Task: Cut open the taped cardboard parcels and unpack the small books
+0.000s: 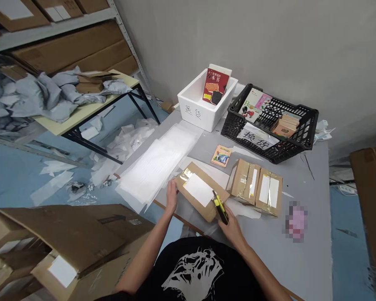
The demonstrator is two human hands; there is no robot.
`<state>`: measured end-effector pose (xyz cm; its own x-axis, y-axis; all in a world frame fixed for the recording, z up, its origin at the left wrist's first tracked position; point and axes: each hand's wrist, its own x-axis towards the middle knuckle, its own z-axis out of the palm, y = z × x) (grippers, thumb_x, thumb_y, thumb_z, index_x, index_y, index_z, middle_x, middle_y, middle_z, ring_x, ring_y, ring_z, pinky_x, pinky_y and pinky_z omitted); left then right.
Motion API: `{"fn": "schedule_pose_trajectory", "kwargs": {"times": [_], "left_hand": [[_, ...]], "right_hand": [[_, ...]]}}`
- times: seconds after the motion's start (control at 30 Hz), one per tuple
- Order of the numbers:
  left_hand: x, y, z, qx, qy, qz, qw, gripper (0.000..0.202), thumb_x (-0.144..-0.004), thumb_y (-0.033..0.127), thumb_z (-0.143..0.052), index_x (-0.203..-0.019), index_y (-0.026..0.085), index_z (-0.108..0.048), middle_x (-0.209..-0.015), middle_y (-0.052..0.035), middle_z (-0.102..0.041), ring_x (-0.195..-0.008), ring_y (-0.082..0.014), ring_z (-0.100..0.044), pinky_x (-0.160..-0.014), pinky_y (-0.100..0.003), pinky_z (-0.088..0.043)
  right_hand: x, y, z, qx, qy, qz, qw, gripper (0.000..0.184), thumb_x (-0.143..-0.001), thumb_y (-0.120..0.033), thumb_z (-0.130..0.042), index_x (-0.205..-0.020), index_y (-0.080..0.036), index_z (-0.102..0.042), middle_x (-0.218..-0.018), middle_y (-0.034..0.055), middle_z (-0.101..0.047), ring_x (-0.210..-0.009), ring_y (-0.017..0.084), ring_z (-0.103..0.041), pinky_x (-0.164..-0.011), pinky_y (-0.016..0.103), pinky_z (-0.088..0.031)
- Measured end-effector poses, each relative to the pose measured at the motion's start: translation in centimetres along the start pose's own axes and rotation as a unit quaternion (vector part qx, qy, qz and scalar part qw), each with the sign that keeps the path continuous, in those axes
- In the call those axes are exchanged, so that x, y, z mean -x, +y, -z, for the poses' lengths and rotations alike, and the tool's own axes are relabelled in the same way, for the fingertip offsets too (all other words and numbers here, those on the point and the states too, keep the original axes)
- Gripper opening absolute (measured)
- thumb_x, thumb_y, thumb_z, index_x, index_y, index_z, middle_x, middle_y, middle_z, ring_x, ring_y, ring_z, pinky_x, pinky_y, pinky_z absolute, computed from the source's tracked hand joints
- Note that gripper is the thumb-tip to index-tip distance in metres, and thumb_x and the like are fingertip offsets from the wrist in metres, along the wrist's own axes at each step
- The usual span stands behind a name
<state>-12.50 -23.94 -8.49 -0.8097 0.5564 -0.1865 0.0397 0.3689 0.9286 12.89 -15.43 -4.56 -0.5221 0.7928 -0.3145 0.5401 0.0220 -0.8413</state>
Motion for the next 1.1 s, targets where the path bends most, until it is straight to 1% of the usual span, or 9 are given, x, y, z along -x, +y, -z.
{"fn": "schedule_pose_trajectory", "kwargs": {"times": [0.1,0.17,0.23,0.3,0.4,0.53,0.67,0.8,1.1], "left_hand": [[-2.6,1.6,-0.5,-0.001,-0.029,-0.007,1.0,0.037,-0.087,0.045,-0.046,-0.114,0.019,-0.045,-0.11,-0.0095,-0.059,-0.1,-0.0221,-0.058,-0.084,-0.035,-0.048],[-4.1,2.1,-0.9,-0.013,-0.04,-0.017,0.999,0.034,-0.087,0.041,-0.046,-0.113,0.019,-0.045,-0.109,-0.0091,-0.059,-0.101,-0.0224,-0.057,-0.087,-0.036,-0.046],[-4.8,2.3,-1.6,-0.022,-0.026,-0.018,0.999,0.03,-0.089,0.036,-0.042,-0.114,0.019,-0.044,-0.11,-0.009,-0.058,-0.105,-0.0225,-0.055,-0.092,-0.038,-0.043],[-4.9,2.4,-2.5,-0.027,0.015,-0.015,0.999,0.029,-0.09,0.03,-0.038,-0.116,0.018,-0.043,-0.114,-0.0102,-0.055,-0.112,-0.0225,-0.051,-0.098,-0.039,-0.039],[-4.4,2.6,-3.7,-0.031,0.071,-0.002,0.997,0.031,-0.09,0.025,-0.033,-0.119,0.016,-0.041,-0.12,-0.0134,-0.05,-0.12,-0.0227,-0.044,-0.104,-0.039,-0.033],[-3.9,2.8,-4.2,-0.037,0.075,0.0,0.996,0.032,-0.092,0.026,-0.032,-0.121,0.016,-0.04,-0.122,-0.0142,-0.048,-0.122,-0.0233,-0.041,-0.104,-0.041,-0.033],[-3.9,3.0,-4.1,-0.048,0.074,0.009,0.996,0.033,-0.093,0.029,-0.031,-0.123,0.018,-0.04,-0.121,-0.0126,-0.049,-0.123,-0.0228,-0.041,-0.104,-0.041,-0.033],[-3.8,3.2,-4.1,-0.077,0.072,0.008,0.994,0.035,-0.093,0.027,-0.029,-0.124,0.015,-0.041,-0.121,-0.0139,-0.048,-0.122,-0.0232,-0.041,-0.104,-0.04,-0.033],[-3.6,3.5,-4.2,-0.091,0.079,0.017,0.993,0.036,-0.094,0.029,-0.028,-0.125,0.018,-0.041,-0.123,-0.0127,-0.048,-0.122,-0.0229,-0.041,-0.105,-0.04,-0.032]], "right_hand": [[2.0,-1.2,0.7,-0.011,-0.096,-0.075,0.993,0.042,-0.07,-0.041,-0.057,-0.105,-0.018,-0.059,-0.09,0.0087,-0.072,-0.087,0.027,-0.068,-0.071,0.039,-0.055],[2.2,-2.5,1.5,0.02,-0.122,-0.134,0.983,0.039,-0.074,-0.051,-0.056,-0.097,-0.02,-0.056,-0.067,0.0031,-0.068,-0.058,0.023,-0.065,-0.048,0.032,-0.05],[1.3,-4.2,2.4,0.063,-0.097,-0.128,0.985,0.039,-0.075,-0.058,-0.055,-0.088,-0.021,-0.052,-0.059,-0.0008,-0.062,-0.044,0.018,-0.056,-0.041,0.028,-0.042],[-0.4,-6.3,2.7,0.093,-0.066,-0.069,0.991,0.038,-0.078,-0.059,-0.052,-0.085,-0.022,-0.05,-0.06,-0.0011,-0.061,-0.045,0.016,-0.056,-0.044,0.026,-0.042],[-3.5,-9.7,1.9,0.153,-0.069,-0.004,0.986,0.035,-0.085,-0.054,-0.045,-0.097,-0.02,-0.048,-0.059,-0.0014,-0.061,-0.046,0.017,-0.058,-0.05,0.027,-0.043],[-6.7,-12.7,-1.1,0.338,-0.051,0.087,0.936,0.037,-0.092,-0.04,-0.038,-0.118,-0.016,-0.048,-0.064,0.0036,-0.065,-0.056,0.023,-0.063,-0.054,0.029,-0.043],[-8.4,-13.2,-3.3,0.448,-0.045,0.134,0.883,0.045,-0.094,-0.029,-0.035,-0.137,-0.018,-0.039,-0.083,0.0097,-0.069,-0.065,0.024,-0.065,-0.057,0.03,-0.045],[-8.8,-12.9,-4.2,0.514,-0.049,0.153,0.842,0.051,-0.095,-0.027,-0.035,-0.145,-0.025,-0.029,-0.082,0.0071,-0.067,-0.06,0.019,-0.064,-0.057,0.028,-0.046],[-8.8,-13.2,-5.4,0.574,-0.061,0.166,0.8,0.07,-0.087,-0.006,-0.034,-0.149,-0.027,-0.011,-0.084,0.0092,-0.063,-0.051,0.017,-0.06,-0.051,0.028,-0.047]]}}
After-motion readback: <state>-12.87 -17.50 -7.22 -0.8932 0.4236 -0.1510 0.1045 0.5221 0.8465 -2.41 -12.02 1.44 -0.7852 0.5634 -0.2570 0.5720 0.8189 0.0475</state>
